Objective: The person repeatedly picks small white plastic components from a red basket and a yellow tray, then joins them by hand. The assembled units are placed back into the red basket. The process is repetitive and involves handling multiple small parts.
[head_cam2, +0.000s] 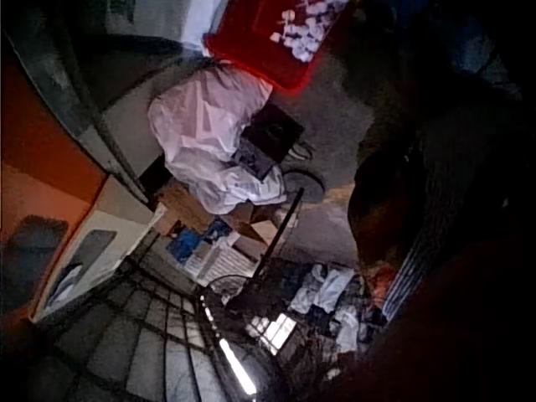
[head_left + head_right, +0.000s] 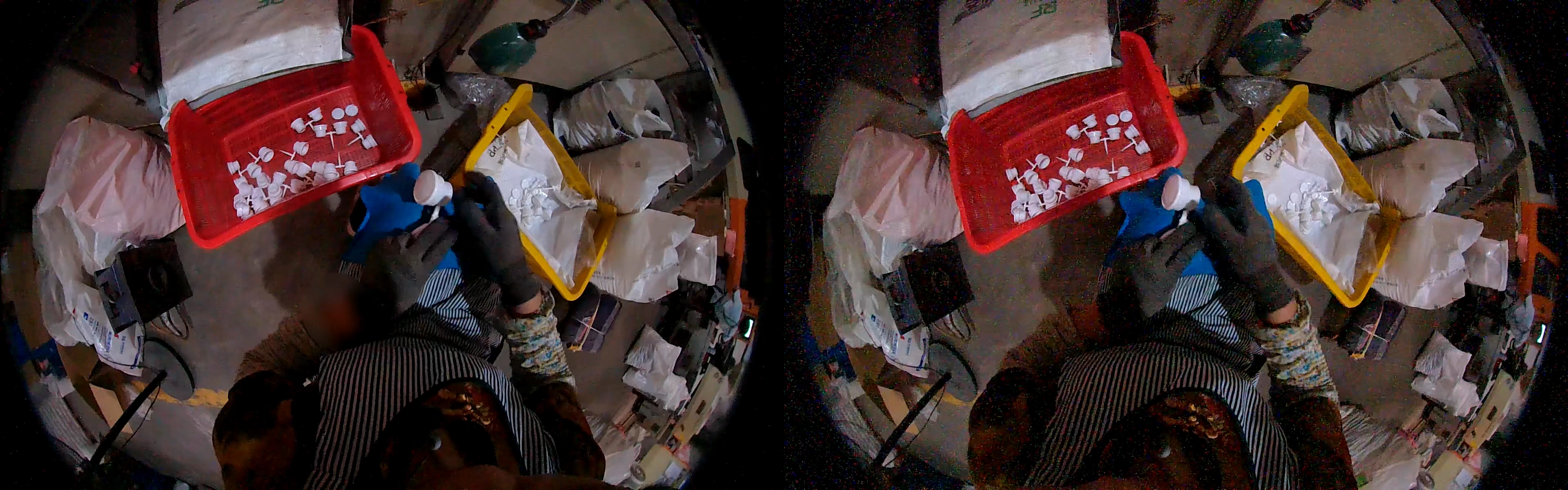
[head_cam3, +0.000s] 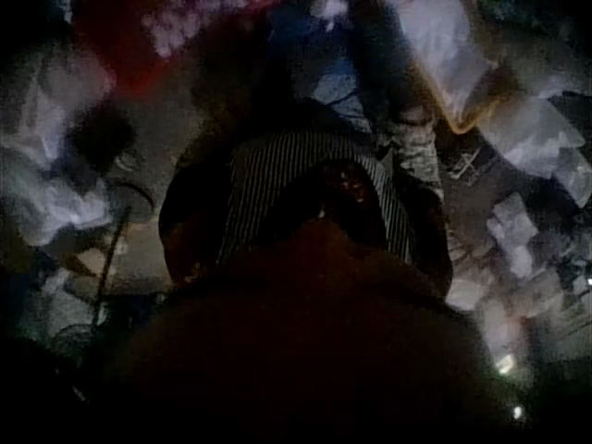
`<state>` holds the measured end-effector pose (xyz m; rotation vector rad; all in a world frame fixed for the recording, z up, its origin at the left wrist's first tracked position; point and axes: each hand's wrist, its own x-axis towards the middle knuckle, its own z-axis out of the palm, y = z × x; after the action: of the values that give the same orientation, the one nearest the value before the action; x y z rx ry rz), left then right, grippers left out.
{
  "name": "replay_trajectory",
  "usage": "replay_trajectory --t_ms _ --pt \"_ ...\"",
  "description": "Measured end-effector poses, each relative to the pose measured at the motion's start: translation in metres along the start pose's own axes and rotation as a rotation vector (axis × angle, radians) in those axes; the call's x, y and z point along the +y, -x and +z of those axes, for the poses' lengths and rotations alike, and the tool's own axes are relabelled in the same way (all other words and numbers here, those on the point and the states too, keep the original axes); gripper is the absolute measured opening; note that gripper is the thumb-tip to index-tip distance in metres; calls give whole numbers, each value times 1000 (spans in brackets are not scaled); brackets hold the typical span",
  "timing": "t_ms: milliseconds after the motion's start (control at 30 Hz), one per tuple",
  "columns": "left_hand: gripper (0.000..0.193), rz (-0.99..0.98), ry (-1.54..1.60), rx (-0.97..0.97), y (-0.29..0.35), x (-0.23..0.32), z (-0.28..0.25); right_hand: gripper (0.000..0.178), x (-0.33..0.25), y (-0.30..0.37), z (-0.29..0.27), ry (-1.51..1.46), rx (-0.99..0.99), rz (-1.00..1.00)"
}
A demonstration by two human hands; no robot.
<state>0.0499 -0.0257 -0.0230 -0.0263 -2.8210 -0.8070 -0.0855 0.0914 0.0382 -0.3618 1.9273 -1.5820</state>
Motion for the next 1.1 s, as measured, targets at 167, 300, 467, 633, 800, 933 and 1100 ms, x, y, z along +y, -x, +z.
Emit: replay_trajectory --t_ms 167,300,467,633,800,933,1100 --pt "44 173 198 66 3 -8 -21 51 -4 -4 17 100 -113 -68" --pt "47 -130 574 64 -7 -42 -31 59 12 -1 9 -284 -276 79" --pt "55 -208 961 232 -12 -33 -18 53 2 7 18 -306 -373 16" --pt "57 -193 914 271 -15 -20 -30 44 -27 19 28 -235 -232 118" --pt "53 -171 953 262 -14 -19 -38 35 -27 24 35 -74 -135 -18" --pt "50 -199 718 259 -16 -11 -52 34 -26 30 35 81 -137 -142" --pt "48 -163 519 327 -11 8 -53 29 -20 44 46 -82 -15 -91"
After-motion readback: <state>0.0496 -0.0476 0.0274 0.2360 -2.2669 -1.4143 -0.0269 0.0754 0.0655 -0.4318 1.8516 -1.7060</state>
